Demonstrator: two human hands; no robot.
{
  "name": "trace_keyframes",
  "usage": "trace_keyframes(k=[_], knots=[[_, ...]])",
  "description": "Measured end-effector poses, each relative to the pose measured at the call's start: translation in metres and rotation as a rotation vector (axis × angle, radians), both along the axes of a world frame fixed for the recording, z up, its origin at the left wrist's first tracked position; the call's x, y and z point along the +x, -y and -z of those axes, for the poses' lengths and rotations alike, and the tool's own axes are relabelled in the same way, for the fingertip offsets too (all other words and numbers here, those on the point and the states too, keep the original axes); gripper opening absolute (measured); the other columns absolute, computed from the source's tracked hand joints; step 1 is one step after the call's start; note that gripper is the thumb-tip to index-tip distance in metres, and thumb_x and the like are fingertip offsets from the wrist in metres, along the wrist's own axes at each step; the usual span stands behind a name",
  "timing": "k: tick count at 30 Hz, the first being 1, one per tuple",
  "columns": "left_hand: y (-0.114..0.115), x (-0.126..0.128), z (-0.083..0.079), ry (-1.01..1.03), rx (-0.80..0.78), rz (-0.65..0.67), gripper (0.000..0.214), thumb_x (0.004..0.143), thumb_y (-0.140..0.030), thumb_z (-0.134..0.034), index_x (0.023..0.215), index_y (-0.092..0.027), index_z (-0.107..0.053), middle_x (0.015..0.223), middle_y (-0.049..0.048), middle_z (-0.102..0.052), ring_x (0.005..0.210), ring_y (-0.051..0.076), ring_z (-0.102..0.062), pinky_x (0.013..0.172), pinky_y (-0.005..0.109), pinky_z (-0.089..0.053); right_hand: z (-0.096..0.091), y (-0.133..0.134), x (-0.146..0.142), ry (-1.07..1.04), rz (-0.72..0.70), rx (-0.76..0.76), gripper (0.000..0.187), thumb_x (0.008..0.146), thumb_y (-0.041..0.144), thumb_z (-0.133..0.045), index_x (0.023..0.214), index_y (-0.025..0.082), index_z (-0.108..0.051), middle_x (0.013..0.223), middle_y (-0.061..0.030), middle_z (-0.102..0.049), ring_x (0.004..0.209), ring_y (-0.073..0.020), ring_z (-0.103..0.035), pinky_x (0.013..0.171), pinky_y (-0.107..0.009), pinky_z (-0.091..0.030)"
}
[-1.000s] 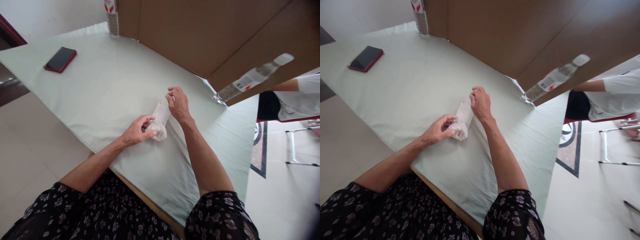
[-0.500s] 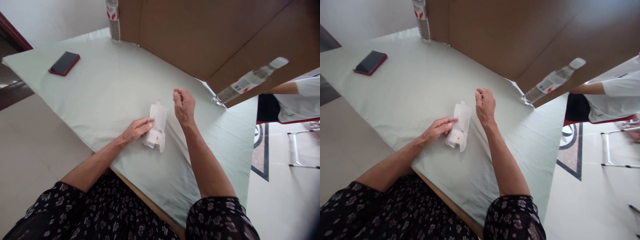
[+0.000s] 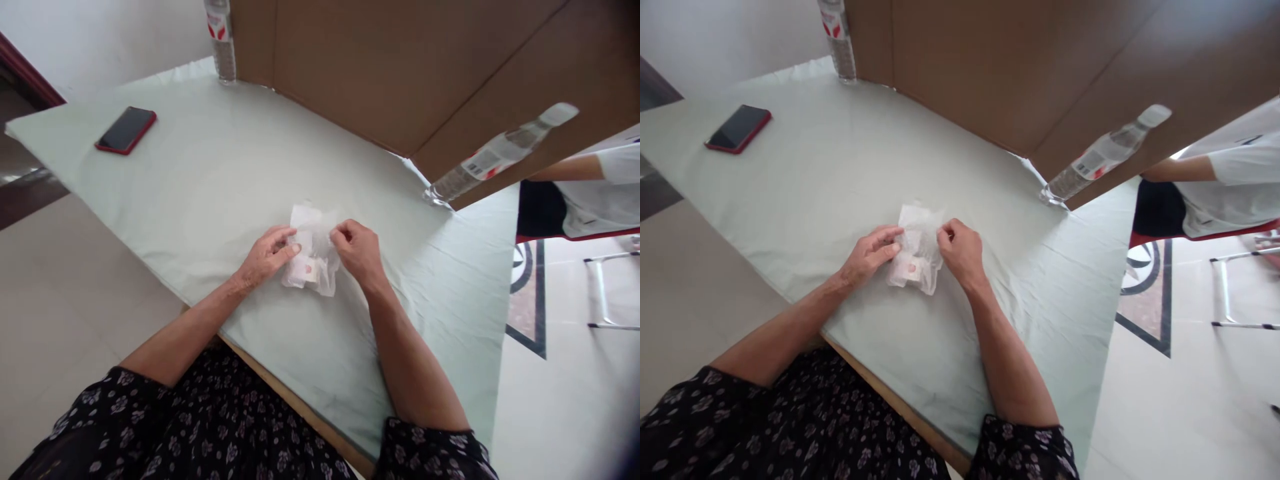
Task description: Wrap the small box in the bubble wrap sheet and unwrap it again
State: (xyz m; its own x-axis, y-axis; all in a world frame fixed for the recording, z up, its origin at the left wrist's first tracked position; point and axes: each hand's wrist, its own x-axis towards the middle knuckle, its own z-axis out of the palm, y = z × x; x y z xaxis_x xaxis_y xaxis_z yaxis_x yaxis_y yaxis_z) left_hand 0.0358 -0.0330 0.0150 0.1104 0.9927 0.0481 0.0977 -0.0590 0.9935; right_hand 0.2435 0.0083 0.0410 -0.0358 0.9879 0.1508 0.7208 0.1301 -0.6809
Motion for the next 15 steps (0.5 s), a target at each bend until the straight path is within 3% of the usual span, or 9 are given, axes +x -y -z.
trace_keyframes(k=[3,8,12,15], knots=[[0.001,0.001,0.001,-0.183,0.173,-0.13,0.049,0.079,-0.043,-0.07,0.119,-0.015,-0.068,0.128,0.0143,-0.058,0.097,0.019,-0.061,0.072,0.029,-0.05,0.009,-0.005,0.01,-0.376,0.001,-0.135,0.016,0.076,0.031,-0.059,0.063,0.022,-0.055,0.059,0.0027,-0.052,0.057,-0.0131,-0.046,0.059,-0.029,-0.037],[0.004,0.006,0.001,-0.329,0.254,-0.107,0.037,0.075,-0.039,-0.073,0.105,-0.017,-0.07,0.098,0.0057,-0.064,0.076,0.014,-0.057,0.072,0.029,-0.051,0.014,0.002,0.006,-0.788,-0.078,-0.355,0.022,0.073,0.04,-0.068,0.068,0.023,-0.057,0.062,0.0038,-0.057,0.058,-0.0122,-0.051,0.061,-0.028,-0.044],[0.003,0.008,-0.001,-0.327,0.194,-0.126,0.012,0.076,-0.028,-0.064,0.082,-0.018,-0.068,0.08,0.0011,-0.063,0.066,0.012,-0.053,0.066,0.027,-0.048,0.013,0.004,0.001,-0.916,-0.081,-0.382,0.026,0.073,0.044,-0.073,0.072,0.023,-0.056,0.069,0.0017,-0.067,0.062,-0.0143,-0.06,0.063,-0.028,-0.048],[0.002,0.006,-0.005,-0.275,0.119,-0.162,0.01,0.076,-0.026,-0.059,0.07,-0.018,-0.062,0.068,-0.0019,-0.06,0.061,0.011,-0.05,0.063,0.026,-0.044,0.015,0.002,0.002,-0.928,-0.038,-0.334,0.026,0.074,0.044,-0.072,0.073,0.023,-0.057,0.069,0.0009,-0.069,0.061,-0.0148,-0.062,0.061,-0.028,-0.047]])
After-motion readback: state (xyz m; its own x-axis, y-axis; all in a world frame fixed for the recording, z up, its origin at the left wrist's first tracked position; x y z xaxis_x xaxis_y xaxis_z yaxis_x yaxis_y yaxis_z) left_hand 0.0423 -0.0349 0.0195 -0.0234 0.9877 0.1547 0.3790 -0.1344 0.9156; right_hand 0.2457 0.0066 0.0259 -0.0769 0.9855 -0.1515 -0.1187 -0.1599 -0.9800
